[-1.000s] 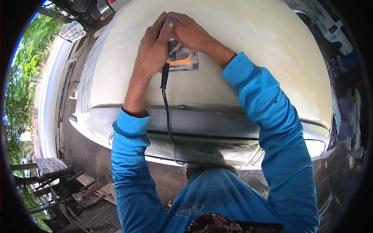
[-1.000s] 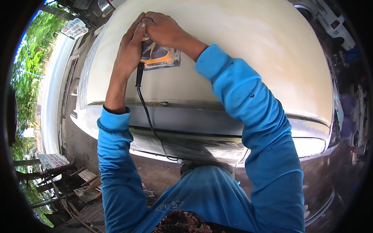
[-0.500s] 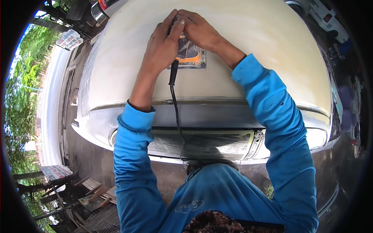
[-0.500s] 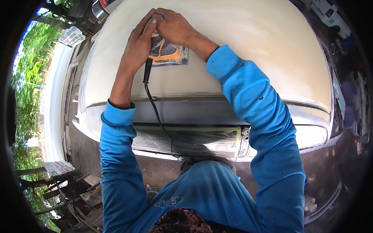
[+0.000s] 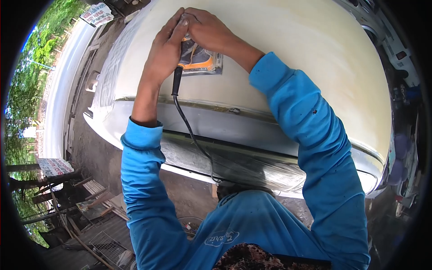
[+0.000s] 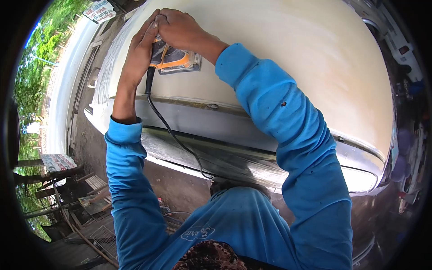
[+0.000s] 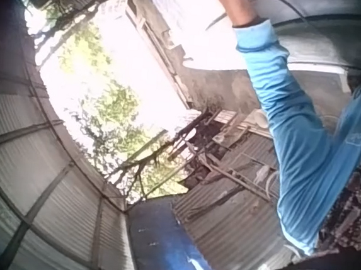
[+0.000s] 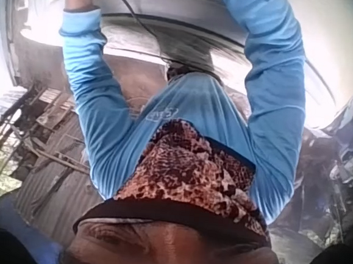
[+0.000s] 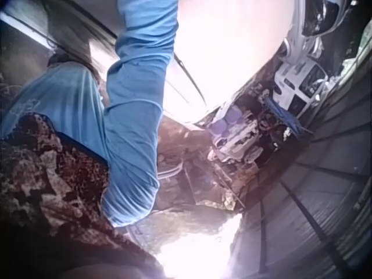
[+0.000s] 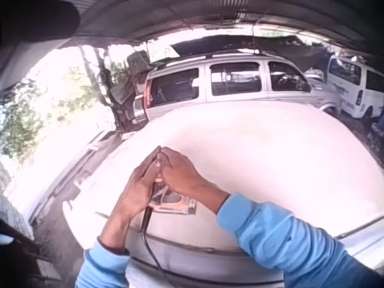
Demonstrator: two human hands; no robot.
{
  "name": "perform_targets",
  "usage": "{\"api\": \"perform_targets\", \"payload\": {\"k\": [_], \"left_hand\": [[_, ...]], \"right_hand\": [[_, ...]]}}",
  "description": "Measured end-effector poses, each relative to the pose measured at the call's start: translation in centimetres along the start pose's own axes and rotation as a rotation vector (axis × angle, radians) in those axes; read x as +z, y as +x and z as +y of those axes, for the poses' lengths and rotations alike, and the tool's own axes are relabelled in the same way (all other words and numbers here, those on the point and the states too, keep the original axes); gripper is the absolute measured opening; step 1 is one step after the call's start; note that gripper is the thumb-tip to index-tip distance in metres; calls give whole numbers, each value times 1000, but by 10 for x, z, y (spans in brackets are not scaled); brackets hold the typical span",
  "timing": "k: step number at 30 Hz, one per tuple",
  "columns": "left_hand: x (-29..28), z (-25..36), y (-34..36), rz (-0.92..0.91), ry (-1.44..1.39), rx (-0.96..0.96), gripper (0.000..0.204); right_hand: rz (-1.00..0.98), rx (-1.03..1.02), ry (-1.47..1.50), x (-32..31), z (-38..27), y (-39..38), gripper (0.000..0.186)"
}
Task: Sand the roof of a car using an electric orbital sander.
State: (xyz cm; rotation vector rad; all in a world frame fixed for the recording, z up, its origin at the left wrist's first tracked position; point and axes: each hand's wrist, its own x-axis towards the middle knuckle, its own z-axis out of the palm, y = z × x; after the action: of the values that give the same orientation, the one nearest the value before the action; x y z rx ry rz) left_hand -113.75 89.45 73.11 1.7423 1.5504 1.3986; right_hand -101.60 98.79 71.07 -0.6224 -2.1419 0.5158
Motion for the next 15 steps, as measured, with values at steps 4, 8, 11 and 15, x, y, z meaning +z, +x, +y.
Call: {"api": "perform_targets", "payload": {"k": [4, 8, 11, 15], "left_hand": [[-6, 2, -3, 20, -2, -26, 63], [11, 8, -2, -12, -53, -45, 63], [33, 15, -1, -49, -44, -8, 63], [71, 28, 3, -106, -58, 46, 61]], "right_hand": [[-48, 93, 90, 6, -1, 3, 28], [-20, 32, 25, -16, -3, -6, 34], [5, 176, 88, -46, -5, -26, 38], [45, 267, 85, -89, -1, -56, 39]]}}
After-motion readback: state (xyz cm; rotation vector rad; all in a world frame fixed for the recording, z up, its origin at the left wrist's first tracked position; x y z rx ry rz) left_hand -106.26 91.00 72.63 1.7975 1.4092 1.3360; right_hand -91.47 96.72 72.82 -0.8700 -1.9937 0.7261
